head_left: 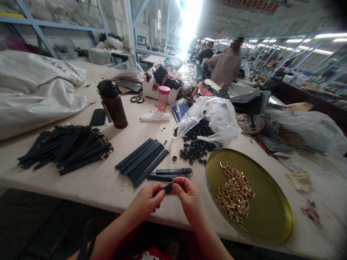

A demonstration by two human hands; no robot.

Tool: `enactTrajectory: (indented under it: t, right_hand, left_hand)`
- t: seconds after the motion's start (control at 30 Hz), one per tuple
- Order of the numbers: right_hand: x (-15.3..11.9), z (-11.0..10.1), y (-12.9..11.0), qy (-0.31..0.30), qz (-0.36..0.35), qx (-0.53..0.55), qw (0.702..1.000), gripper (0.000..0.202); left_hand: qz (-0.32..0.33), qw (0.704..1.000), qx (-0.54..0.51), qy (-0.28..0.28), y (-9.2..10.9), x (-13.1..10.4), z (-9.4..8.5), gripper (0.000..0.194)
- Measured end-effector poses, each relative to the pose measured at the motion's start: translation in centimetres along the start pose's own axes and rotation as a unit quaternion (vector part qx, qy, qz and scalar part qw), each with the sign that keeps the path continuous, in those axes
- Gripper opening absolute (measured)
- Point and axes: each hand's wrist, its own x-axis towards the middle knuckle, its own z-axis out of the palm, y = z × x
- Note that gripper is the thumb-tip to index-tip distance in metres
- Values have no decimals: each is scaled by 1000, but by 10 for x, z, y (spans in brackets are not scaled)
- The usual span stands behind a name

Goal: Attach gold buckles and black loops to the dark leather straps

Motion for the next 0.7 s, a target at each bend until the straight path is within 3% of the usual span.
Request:
enactTrajectory:
  t: [0.17, 0.33, 0.47, 0.57, 0.7]
  right_hand:
    - [-5, 2, 1, -50, -32, -82, 995, 18]
    - [-5, 3, 5, -6, -21, 7, 1000, 29]
    - [-11, 2, 7, 16, -41, -54, 998, 32]
    - [-16, 2, 4, -17, -53, -90, 994, 26]
    - [-15, -1, 0, -35, -5, -7, 999, 36]
  left_hand:
    - [22, 999, 17, -16, 5, -2, -3, 25]
    - [69, 997, -36, -22, 1, -5, 3, 20]
    - [88, 994, -70, -19, 1, -7, 5, 23]
    - [77, 993, -86, -1, 3, -7, 5, 20]
    - [71, 994, -87, 1, -1, -6, 7, 19]
